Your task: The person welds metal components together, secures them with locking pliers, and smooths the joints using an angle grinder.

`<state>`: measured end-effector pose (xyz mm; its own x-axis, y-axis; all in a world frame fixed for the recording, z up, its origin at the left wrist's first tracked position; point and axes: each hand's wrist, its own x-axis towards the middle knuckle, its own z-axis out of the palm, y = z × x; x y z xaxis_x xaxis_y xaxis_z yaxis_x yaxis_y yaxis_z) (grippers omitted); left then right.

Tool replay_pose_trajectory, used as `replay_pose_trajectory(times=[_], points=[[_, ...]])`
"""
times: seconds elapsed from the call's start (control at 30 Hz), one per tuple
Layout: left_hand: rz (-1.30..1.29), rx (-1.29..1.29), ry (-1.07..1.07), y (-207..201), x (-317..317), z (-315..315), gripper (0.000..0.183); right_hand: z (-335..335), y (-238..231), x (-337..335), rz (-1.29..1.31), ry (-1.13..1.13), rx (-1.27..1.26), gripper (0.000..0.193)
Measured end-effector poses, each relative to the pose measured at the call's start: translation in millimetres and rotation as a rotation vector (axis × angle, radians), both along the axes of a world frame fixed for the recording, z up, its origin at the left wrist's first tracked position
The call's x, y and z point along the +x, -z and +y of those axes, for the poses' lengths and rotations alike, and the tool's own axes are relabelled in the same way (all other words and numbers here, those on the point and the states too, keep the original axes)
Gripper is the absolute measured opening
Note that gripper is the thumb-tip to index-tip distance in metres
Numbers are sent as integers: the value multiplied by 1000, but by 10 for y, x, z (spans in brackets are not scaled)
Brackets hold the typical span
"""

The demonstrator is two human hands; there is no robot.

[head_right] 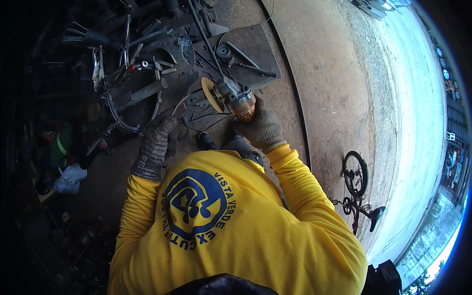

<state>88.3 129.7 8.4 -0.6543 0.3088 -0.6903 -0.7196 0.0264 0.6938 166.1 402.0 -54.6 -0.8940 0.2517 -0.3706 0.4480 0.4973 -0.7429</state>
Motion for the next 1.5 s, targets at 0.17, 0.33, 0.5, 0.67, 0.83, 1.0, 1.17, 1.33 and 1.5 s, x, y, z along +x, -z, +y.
replay_pose_trajectory(times=[0.17,0.33,0.5,0.67,0.83,1.0,1.17,1.33,1.5], points=[[-46,-77,-111,-43,-12,52,32,-20,-48,-36,-71,22,42,86],[-15,9,-97,-5,-37,37,31,-44,-50,-38,-53,26,71,87],[-10,-68,-116,63,-16,-5,31,-94,-133,-65,-26,22,95,90],[7,-37,-99,54,-14,19,32,-77,-115,-54,-13,19,104,90],[-17,38,-134,-1,-1,52,32,-75,-25,-12,19,39,142,90],[-7,-38,-112,-53,-8,34,34,-74,-29,-33,19,22,157,93],[41,-48,-116,-26,-9,-12,36,-17,67,22,12,55,169,94],[22,17,-79,-56,-7,-8,35,1,44,55,4,49,162,97],[29,-34,-72,20,4,14,34,-63,-61,21,14,49,175,96]])
